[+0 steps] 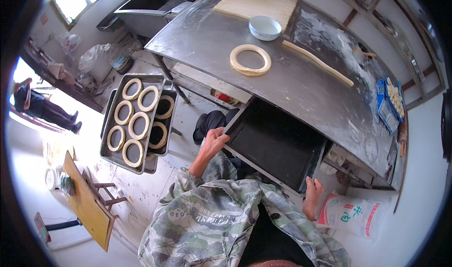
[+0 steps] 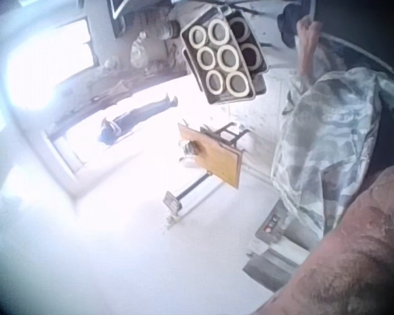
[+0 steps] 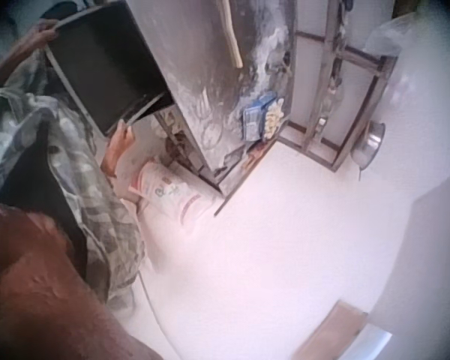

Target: The person shapes long strips of dough into rings by hand on a metal workbench. The rings are then placed onto a metal baking tray.

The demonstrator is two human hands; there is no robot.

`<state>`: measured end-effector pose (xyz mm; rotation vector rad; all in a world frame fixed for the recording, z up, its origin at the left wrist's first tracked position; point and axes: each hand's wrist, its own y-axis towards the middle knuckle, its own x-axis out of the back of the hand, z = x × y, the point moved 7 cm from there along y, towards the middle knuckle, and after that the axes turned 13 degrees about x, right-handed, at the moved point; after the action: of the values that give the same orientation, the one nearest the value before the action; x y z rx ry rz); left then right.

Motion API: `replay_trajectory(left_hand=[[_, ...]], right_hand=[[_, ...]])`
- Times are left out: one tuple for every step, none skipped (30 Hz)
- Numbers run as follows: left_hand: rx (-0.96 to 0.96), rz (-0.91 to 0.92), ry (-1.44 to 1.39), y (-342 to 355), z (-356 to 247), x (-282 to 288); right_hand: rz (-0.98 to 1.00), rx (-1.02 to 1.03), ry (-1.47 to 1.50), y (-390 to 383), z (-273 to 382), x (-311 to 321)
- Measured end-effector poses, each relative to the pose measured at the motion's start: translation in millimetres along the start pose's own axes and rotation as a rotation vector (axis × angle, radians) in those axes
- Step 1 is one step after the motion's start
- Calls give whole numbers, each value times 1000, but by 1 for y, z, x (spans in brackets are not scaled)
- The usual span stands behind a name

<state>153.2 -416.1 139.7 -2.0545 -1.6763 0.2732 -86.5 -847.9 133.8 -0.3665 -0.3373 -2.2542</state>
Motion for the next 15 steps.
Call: replay_trajectory(left_hand=[[-15, -29, -27, -6, 5, 11], [-28, -60, -53, -14, 6, 22], [-41, -91, -79, -21, 8, 34], [-52, -119, -66, -20, 24, 49], [-47, -129, -107, -32, 14, 57], [-40, -165, -142, -36, 24, 70], [-33, -202, -178, -42, 32, 84], [-26, -240, -164, -50, 40, 98], [-18, -276, -147, -59, 44, 111], [-16, -297, -191, -65, 52, 121], [-59, -385, -249, -76, 57, 132], [-69, -409, -266, -90, 54, 140], [-80, -432, -282, -105, 52, 150], [-65, -431, -266, -113, 65, 164], [-57, -469, -289, -131, 58, 170]], right_hand=[[28, 42, 15, 4, 5, -9], [68, 41, 24, 7, 16, -22], [108, 41, 32, 11, 28, -35], [152, 42, 39, 15, 42, -49], [204, 51, 72, 18, 50, -61], [267, 69, 109, 23, 61, -77], [331, 87, 147, 28, 71, -91], [392, 45, 142, 31, 72, -104], [434, 41, 159, 32, 74, -117], [478, 37, 175, 34, 74, -132], [522, 34, 191, 35, 75, -146], [555, 9, 234, 33, 77, -163], [602, 21, 226, 30, 83, -177], [649, 35, 217, 27, 88, -191], [694, 49, 208, 25, 93, -203]])
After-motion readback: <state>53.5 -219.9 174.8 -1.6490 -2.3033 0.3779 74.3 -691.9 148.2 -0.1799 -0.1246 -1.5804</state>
